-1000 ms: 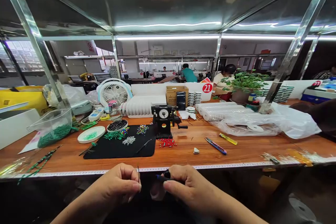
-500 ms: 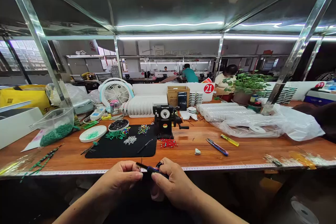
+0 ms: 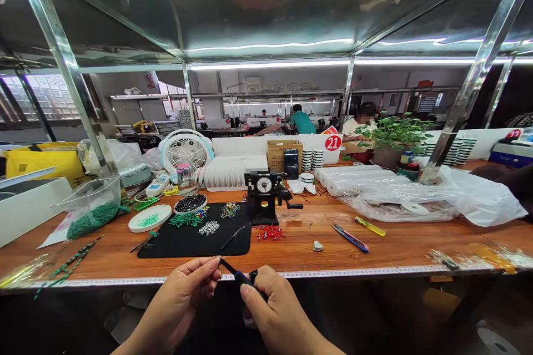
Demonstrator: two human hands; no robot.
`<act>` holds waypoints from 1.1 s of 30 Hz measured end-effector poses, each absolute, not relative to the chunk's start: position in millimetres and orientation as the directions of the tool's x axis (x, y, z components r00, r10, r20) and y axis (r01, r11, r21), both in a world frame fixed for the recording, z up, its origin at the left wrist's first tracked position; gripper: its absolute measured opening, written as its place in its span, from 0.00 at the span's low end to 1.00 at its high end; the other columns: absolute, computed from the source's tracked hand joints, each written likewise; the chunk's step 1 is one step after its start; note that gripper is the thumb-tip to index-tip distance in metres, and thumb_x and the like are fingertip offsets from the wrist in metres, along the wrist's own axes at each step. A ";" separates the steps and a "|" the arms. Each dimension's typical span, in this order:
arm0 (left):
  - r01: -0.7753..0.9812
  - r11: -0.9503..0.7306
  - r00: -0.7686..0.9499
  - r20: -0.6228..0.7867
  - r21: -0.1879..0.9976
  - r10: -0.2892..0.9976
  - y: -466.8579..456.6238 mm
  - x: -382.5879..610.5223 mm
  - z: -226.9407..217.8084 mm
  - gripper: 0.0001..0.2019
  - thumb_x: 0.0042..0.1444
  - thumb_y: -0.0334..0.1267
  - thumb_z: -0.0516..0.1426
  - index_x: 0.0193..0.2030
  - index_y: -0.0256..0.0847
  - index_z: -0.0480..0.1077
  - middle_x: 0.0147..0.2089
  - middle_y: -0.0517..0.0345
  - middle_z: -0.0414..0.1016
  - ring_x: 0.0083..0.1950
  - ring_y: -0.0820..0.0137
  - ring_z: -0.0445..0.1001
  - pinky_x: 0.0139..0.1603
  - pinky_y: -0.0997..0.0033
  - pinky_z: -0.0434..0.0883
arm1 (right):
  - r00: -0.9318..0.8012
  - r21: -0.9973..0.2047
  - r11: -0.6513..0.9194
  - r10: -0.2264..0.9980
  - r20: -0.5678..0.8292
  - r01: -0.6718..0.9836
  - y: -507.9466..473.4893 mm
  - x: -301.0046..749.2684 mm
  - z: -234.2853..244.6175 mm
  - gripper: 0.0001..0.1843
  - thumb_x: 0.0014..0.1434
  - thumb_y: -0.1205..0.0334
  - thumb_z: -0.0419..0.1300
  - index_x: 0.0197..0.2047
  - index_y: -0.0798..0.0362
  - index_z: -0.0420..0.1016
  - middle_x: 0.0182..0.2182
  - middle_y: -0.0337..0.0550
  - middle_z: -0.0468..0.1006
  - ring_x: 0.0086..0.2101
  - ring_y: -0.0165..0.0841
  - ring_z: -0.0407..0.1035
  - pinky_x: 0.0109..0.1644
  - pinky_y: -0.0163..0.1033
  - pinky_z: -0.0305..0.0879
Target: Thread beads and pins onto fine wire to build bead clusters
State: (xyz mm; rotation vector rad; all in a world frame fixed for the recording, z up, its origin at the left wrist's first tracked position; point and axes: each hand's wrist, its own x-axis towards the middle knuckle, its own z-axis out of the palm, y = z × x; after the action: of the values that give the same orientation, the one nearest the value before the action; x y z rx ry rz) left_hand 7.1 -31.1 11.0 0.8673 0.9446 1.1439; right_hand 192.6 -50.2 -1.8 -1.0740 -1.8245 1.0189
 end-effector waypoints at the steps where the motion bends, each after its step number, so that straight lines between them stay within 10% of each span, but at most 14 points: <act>1: -0.332 0.193 0.141 -0.153 0.923 0.978 -31.3 7.4 11.5 0.08 0.49 0.39 0.62 0.29 0.34 0.74 0.26 0.59 0.72 0.25 0.80 0.66 0.27 0.81 0.64 | -0.341 -0.904 0.319 0.915 0.215 0.286 -49.3 192.1 -1.5 0.20 0.62 0.55 0.50 0.23 0.55 0.69 0.27 0.40 0.68 0.31 0.31 0.65 0.37 0.33 0.59; 11: -0.300 0.187 0.199 -0.131 0.935 0.971 -29.0 7.0 9.4 0.09 0.50 0.40 0.61 0.33 0.35 0.75 0.30 0.56 0.74 0.28 0.78 0.68 0.30 0.79 0.66 | -0.296 -0.880 0.337 0.924 0.241 0.335 -47.5 191.3 -3.7 0.19 0.62 0.58 0.50 0.22 0.55 0.67 0.27 0.40 0.67 0.30 0.30 0.64 0.35 0.33 0.59; 17: 0.029 -0.013 0.121 0.010 1.000 0.993 -22.8 -2.5 13.2 0.20 0.49 0.42 0.60 0.48 0.37 0.70 0.43 0.50 0.74 0.34 0.71 0.71 0.23 0.78 0.65 | -0.293 -0.774 0.435 0.897 0.330 0.460 -48.3 192.5 -5.5 0.18 0.63 0.59 0.47 0.23 0.54 0.64 0.30 0.43 0.66 0.32 0.32 0.63 0.36 0.35 0.58; 24: -0.163 0.121 0.220 -0.084 0.979 0.972 -30.8 9.1 7.0 0.18 0.55 0.42 0.54 0.51 0.36 0.62 0.18 0.69 0.58 0.17 0.80 0.56 0.17 0.81 0.55 | -0.318 -0.796 0.436 0.892 0.321 0.420 -48.7 189.4 -12.1 0.19 0.62 0.55 0.47 0.23 0.55 0.65 0.27 0.43 0.67 0.30 0.32 0.64 0.35 0.36 0.58; 33: -0.269 0.101 0.133 -0.067 0.958 0.989 -38.5 16.5 6.7 0.14 0.56 0.43 0.54 0.46 0.39 0.66 0.20 0.70 0.50 0.20 0.80 0.47 0.21 0.81 0.49 | -0.258 -0.914 0.317 0.933 0.252 0.253 -47.0 186.9 -8.3 0.22 0.61 0.52 0.49 0.22 0.56 0.69 0.23 0.43 0.70 0.28 0.32 0.65 0.36 0.36 0.59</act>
State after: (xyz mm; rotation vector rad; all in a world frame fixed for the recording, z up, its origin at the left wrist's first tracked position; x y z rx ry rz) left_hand 16.5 -38.5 6.7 0.9996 0.9564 1.1776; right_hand 186.9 -47.0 -8.3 -1.0746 -1.7162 0.9843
